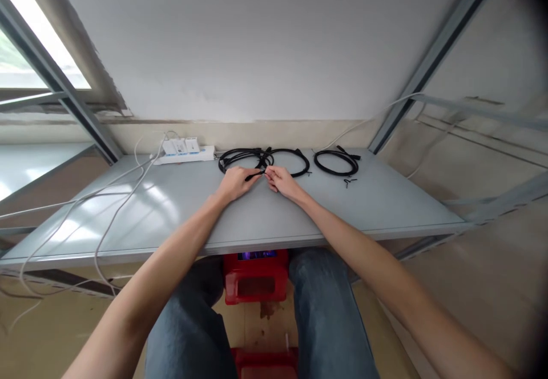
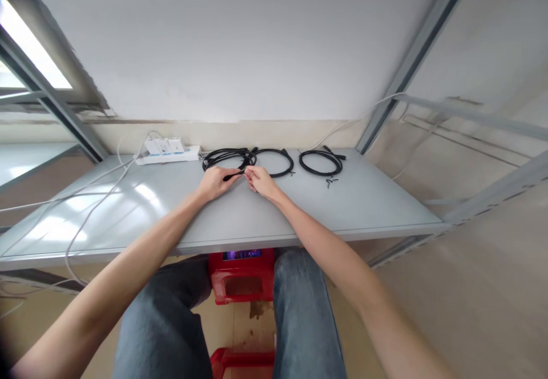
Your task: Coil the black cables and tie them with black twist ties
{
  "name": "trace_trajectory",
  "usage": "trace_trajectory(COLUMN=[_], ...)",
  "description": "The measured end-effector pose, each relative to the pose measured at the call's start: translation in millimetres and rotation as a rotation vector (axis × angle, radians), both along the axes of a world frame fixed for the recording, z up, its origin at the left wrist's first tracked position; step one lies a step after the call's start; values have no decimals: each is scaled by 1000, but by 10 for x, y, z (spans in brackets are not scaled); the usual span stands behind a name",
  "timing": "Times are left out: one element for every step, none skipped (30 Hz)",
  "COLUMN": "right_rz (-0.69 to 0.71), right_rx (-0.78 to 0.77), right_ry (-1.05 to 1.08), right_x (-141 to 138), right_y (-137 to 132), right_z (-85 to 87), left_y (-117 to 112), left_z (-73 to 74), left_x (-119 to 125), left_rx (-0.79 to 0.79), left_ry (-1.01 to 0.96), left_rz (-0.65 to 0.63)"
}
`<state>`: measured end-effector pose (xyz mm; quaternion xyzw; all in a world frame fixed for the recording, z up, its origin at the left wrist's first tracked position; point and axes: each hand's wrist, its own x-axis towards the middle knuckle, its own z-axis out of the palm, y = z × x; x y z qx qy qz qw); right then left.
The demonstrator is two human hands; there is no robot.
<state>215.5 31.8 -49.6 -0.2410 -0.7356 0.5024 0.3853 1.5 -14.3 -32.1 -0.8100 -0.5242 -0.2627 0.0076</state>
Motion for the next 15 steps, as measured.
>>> trace_trajectory(right_rz=[11,23,34,44,51,56,60,61,59,55,48,40,27,12,-10], right_rx=[-10,-21,-33,-43,-50,-54,-55,-53,-49,-44,-39,-36,-31,-29,-22], right_ry=[11,20,27,32,36,39,39,35,29,23,18,13,12,9,2], right_x=[4,8,11,12,12,10,7,1,-5,-13,-20,-26,-29,-30,-27], right_y=[6,10,13,15,16,16,15,13,11,7,3,-1,-5,-6,-5], right_z=[7,13,18,21,23,22,20,18,15,12,10,8,7,6,6], left_y=[-1,-2,-4,-6,-7,-9,-12,-14,-17,-21,-26,-32,-38,-44,-50], left_z=[1,3,5,8,11,15,20,28,38,50,65,81,98,113,126], left_x=[-2,-4,-7,-9,-11,-13,-14,-15,-15,-15,-14,-12,-10,-6,-2], left_rx=[0,0,0,1,0,-4,-11,-19,-26,-32,-37,-42,-51,-60,-72], left_ry=[3,8,14,19,24,30,37,45,54,62,73,84,97,109,119], left_rz=[2,5,6,7,5,3,3,5,7,9,10,12,15,17,24])
